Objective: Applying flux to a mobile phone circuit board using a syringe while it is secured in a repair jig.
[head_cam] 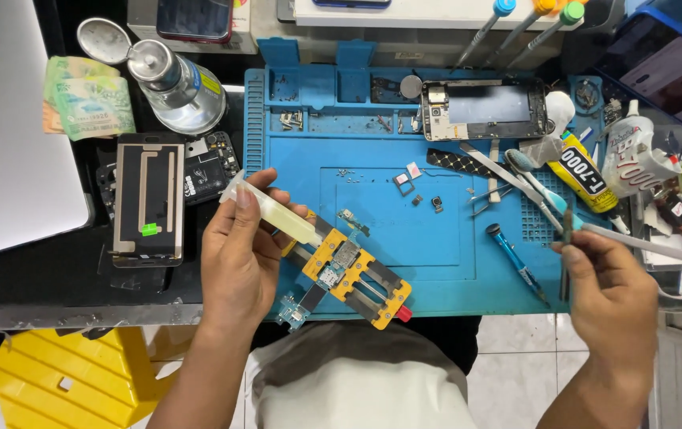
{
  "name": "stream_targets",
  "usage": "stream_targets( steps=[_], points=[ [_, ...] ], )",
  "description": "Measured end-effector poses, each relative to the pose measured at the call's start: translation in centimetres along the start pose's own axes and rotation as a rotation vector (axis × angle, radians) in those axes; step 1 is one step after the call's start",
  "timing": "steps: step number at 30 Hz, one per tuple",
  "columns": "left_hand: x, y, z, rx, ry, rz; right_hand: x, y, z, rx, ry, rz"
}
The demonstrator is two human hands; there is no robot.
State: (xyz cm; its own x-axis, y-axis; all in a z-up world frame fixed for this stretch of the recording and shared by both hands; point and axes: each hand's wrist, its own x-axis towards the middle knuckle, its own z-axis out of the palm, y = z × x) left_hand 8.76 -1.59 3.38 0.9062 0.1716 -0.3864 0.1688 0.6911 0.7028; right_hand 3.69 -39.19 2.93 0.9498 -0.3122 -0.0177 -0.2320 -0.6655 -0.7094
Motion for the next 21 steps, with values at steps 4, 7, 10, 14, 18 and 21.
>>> stream_targets(
  steps=[4,7,10,14,18,21],
  points=[
    [-0.1,0.2,0.4,-0.022,-0.018,-0.018,1.1,1.7,-0.3,0.588,-0.042,0.134],
    [-0.5,-0.1,1.2,-0.008,-0.027,-0.045,1.4,1.0,0.2,0.858,-0.200,0.208],
    [-1.0,-1.1,2.1,-0.054,-0.039,-0.087,1.3,0.3,2.6,1.100,-0.219,0.266],
    [-1.5,-2.2,3.2,-0.075,-0.012,-0.135,0.2,-0.1,6.2,1.236,-0.285,0.222],
    [-1.9,-2.8,3.3,-0.284,0.014,-0.161,-1.5,-2.1,8.3,1.377,-0.222,0.133],
    [-2.4,-2.8,3.7,-0.327,0.022,-0.141,-2.1,-3.3,9.1,1.361,-0.173,0.092]
  ],
)
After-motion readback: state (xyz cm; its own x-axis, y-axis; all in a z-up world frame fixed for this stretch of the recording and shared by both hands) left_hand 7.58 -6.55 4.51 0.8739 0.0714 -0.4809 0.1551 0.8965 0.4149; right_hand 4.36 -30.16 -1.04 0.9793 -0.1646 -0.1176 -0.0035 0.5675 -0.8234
